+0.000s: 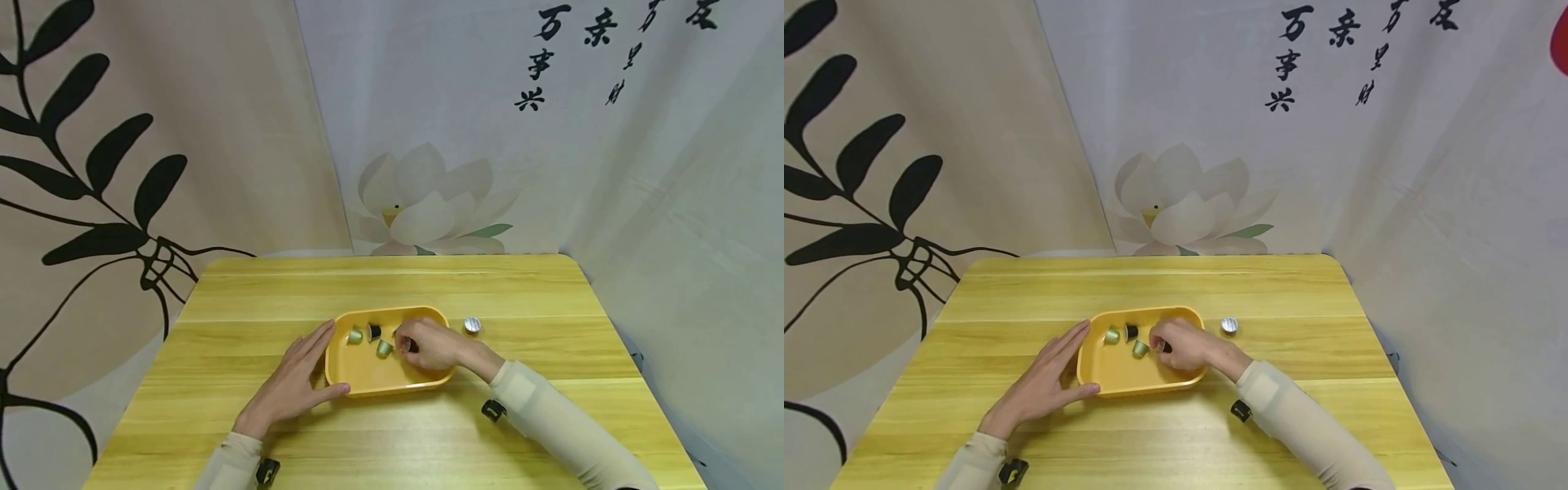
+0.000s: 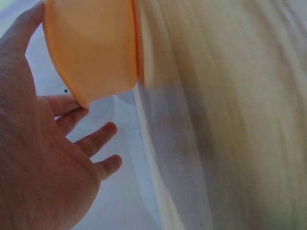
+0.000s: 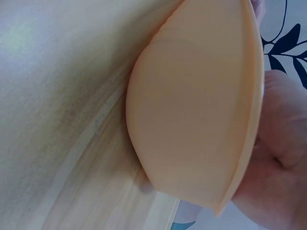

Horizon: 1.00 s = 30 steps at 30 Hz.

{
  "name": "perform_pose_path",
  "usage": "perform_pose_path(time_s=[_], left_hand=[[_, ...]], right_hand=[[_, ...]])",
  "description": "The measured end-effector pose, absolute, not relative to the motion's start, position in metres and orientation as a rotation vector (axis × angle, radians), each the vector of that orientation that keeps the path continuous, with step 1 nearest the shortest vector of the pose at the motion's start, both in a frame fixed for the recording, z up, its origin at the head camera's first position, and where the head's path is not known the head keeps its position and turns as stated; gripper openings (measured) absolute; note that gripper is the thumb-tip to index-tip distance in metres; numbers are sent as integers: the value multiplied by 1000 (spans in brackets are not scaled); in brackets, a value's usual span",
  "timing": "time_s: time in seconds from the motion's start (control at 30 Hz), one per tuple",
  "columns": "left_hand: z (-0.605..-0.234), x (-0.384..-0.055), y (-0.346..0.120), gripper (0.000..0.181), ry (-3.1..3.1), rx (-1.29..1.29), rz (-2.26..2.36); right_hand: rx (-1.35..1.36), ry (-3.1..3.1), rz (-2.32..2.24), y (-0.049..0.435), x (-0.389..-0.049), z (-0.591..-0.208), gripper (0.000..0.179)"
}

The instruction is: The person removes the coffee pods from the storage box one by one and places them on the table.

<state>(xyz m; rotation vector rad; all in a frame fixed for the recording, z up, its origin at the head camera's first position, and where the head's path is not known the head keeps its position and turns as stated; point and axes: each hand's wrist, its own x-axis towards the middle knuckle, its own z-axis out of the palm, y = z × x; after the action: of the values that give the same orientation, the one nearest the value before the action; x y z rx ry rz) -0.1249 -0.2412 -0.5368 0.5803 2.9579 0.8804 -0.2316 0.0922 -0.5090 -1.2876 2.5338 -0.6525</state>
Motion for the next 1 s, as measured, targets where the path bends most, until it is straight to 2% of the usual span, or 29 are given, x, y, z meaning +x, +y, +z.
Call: perform_pose_path(time_s=[0.37,1.0], left_hand=[[-537,-125,-241,119,2964,579,870],[-536,-125,-240,120,2961,589,869]], right_hand=[[-1267,2537,-692,99,-229,-502,33],[-1192,2560,-951,112,-227,-490,26]])
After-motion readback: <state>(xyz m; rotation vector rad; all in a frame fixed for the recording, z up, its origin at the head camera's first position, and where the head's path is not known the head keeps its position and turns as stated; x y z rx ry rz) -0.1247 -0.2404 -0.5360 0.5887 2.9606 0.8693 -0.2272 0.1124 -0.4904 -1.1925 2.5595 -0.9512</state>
